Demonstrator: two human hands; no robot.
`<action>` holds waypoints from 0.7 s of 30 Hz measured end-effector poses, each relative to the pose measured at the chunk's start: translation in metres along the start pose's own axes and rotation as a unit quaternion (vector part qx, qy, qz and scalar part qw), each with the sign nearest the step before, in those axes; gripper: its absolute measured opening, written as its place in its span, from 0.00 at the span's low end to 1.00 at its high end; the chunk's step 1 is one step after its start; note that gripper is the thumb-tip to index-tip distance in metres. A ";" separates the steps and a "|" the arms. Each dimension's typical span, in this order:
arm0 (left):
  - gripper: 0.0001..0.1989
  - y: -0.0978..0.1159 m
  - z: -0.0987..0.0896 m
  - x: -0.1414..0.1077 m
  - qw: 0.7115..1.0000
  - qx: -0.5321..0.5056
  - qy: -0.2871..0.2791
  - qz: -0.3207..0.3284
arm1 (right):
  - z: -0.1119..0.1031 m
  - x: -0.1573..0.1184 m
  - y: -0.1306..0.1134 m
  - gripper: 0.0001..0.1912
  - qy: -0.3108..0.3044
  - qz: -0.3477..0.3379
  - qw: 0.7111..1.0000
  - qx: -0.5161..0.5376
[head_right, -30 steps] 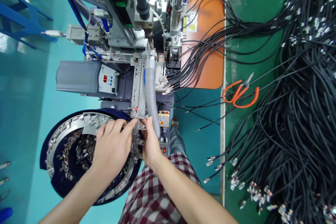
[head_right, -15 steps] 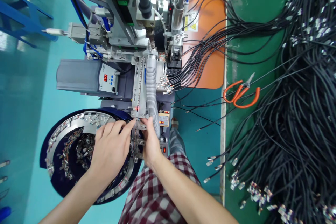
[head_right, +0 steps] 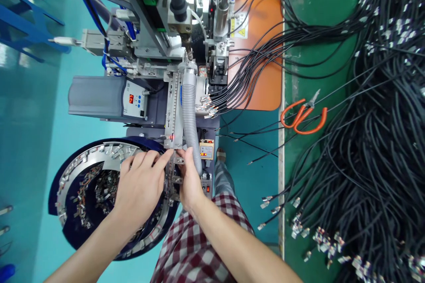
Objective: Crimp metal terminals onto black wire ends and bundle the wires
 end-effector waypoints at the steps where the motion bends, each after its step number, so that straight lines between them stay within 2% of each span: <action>1: 0.19 -0.001 0.001 -0.001 1.000 -0.005 0.003 0.001 | 0.000 0.000 0.000 0.29 0.000 -0.001 1.000 0.001; 6: 0.18 -0.004 0.001 -0.003 1.000 -0.021 0.020 0.004 | -0.001 0.001 0.001 0.29 0.009 0.007 1.000 0.003; 14: 0.19 -0.001 0.001 0.002 1.000 0.007 -0.001 0.007 | 0.001 -0.001 -0.002 0.28 0.006 0.012 1.000 0.002; 21: 0.18 -0.002 0.001 0.001 1.000 -0.008 0.007 0.002 | -0.001 0.000 0.000 0.29 0.001 0.004 1.000 0.002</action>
Point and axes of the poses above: each hand's wrist, its own x-axis towards the middle knuckle, its own z-axis out of the palm, y = z × x, the point moved 1 cm from there along x, towards the middle knuckle, and after that the axes turned 14 degrees about y, right-handed, at the moved point
